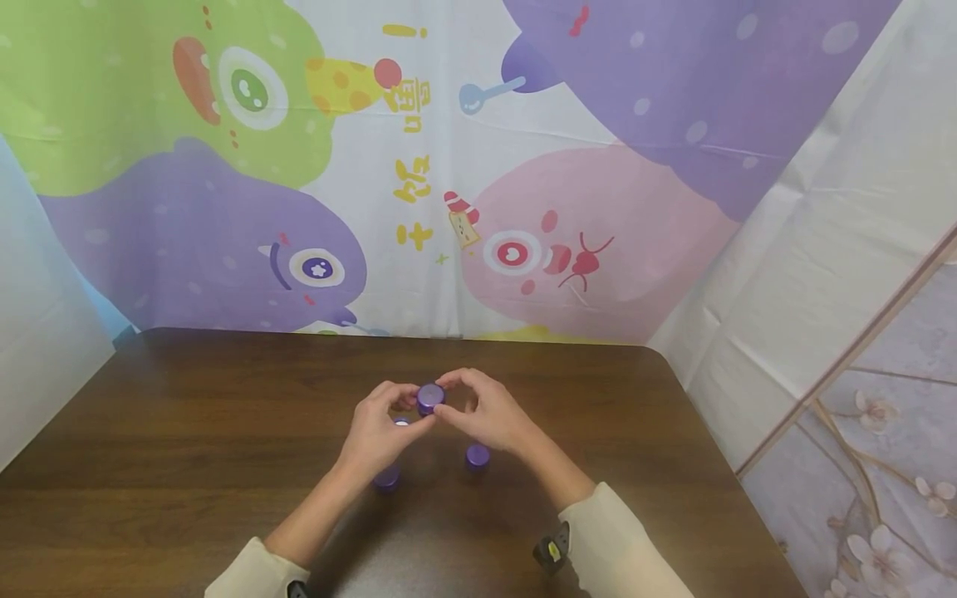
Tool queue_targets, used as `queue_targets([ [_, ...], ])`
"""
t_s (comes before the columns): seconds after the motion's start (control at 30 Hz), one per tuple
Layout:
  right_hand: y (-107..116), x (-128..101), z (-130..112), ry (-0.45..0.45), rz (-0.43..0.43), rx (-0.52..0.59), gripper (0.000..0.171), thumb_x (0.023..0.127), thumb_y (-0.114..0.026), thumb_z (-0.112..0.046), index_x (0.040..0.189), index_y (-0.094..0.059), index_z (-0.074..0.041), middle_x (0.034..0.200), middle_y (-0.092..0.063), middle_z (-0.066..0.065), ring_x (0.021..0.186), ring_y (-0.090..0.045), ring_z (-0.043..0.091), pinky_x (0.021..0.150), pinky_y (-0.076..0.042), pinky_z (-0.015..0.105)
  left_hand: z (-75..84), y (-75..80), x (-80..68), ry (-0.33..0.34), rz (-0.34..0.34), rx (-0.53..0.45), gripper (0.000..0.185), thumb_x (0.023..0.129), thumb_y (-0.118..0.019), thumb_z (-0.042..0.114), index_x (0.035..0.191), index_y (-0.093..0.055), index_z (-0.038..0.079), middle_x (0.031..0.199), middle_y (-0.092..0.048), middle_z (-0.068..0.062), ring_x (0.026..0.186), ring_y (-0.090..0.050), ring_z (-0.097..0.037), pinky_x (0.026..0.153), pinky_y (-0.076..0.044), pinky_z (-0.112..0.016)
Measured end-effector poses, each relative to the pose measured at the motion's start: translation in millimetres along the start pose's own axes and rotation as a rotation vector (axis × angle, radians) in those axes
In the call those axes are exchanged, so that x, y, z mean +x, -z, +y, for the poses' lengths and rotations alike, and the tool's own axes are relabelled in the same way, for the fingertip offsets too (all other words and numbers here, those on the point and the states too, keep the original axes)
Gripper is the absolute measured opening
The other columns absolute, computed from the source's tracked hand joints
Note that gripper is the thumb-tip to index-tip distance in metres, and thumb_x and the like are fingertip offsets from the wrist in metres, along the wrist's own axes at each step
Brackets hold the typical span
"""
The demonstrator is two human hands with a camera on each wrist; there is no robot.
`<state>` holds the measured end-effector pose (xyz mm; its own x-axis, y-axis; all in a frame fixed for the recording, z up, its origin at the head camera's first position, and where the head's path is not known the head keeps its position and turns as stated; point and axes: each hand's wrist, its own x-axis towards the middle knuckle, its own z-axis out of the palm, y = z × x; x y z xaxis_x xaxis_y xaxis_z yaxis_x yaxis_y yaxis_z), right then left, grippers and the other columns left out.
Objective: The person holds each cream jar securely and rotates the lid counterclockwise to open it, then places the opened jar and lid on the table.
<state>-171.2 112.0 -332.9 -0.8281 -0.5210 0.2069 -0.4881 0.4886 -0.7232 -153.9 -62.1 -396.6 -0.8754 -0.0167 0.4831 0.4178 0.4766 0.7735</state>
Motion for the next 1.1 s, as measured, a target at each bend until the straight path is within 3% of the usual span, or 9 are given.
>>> queue_targets([
  [0.17, -7.2, 4.8, 24.6, -0.008, 0.002, 0.009, 0.042, 0.085, -0.069, -0.015, 0.122, -0.054, -0.004, 0.107, -0.061, 0.014, 0.055, -0.041, 0.009, 0.05, -0.033, 0.017, -1.0, -0.4, -0.1, 0.003, -0.006, 0.0, 0.031, 0.071, -0.081, 0.016, 0.094, -0.067, 0.003, 0.087, -0.061, -0.006, 0.081, -0.06, -0.022, 0.073, -0.052, -0.026],
  [0.4, -8.5, 6.0, 37.4, -0.029, 0.014, 0.029, 0.036, 0.081, -0.073, -0.026, 0.111, -0.057, -0.013, 0.07, -0.051, 0.002, 0.051, -0.04, 0.006, 0.046, -0.034, 0.018, -0.8, -1.9, 1.2, -0.004, -0.012, 0.011, 0.03, 0.07, -0.081, 0.016, 0.094, -0.067, 0.004, 0.086, -0.061, -0.006, 0.081, -0.06, -0.019, 0.074, -0.053, -0.03],
  [0.73, -8.8, 5.7, 41.0, 0.014, 0.007, 0.035, 0.036, 0.084, -0.07, -0.025, 0.116, -0.057, -0.016, 0.091, -0.059, 0.004, 0.052, -0.04, 0.005, 0.047, -0.034, 0.019, -1.1, -3.3, 2.9, -0.002, -0.008, -0.006, 0.03, 0.071, -0.081, 0.015, 0.094, -0.067, 0.002, 0.086, -0.061, -0.009, 0.08, -0.061, -0.024, 0.075, -0.054, -0.029],
  [1.1, -10.3, 7.0, 40.8, -0.057, 0.025, 0.048, 0.036, 0.082, -0.072, -0.023, 0.112, -0.057, -0.01, 0.065, -0.047, 0.001, 0.051, -0.039, 0.008, 0.046, -0.033, 0.018, -2.5, -3.5, 2.7, 0.015, -0.012, -0.003, 0.031, 0.07, -0.081, 0.016, 0.095, -0.067, 0.002, 0.086, -0.061, -0.006, 0.081, -0.061, -0.025, 0.073, -0.053, -0.028],
])
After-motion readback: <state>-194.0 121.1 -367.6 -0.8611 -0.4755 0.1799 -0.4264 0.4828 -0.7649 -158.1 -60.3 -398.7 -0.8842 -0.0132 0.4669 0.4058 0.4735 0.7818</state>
